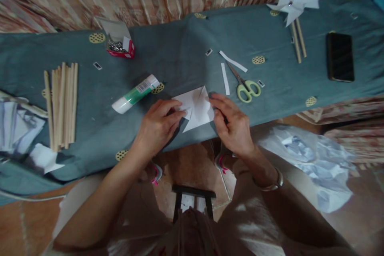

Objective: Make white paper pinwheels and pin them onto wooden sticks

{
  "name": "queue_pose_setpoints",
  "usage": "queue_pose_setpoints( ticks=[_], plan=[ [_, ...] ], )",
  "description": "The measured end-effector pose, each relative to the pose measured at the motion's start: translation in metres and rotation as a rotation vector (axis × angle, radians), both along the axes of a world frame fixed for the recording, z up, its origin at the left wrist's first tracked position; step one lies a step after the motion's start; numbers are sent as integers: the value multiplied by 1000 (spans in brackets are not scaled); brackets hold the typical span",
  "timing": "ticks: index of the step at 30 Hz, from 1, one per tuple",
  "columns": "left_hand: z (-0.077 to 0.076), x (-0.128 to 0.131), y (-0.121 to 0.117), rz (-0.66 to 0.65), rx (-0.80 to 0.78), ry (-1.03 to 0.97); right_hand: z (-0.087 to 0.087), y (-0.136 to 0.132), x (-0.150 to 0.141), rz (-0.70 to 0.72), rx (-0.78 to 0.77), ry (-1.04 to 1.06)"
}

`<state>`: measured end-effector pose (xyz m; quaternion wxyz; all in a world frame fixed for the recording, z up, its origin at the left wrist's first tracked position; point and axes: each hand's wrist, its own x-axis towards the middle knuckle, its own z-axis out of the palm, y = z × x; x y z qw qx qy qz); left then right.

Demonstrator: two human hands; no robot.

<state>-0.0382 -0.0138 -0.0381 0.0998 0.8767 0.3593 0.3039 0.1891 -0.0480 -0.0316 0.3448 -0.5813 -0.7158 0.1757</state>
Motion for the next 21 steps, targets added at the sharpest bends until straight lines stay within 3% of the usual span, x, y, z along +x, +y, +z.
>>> queue_pose_setpoints(
  ticks=[3, 14, 21],
  plan=[
    [2, -4, 2, 2, 27, 19, 3, -5, -1, 0, -4, 19],
    [-4, 0, -3, 24, -104, -87, -1, -11, -6, 15, 62, -61],
    [3, 3, -11, 114, -159, -95, -1, -15, -7, 0, 53, -52]
  ],
)
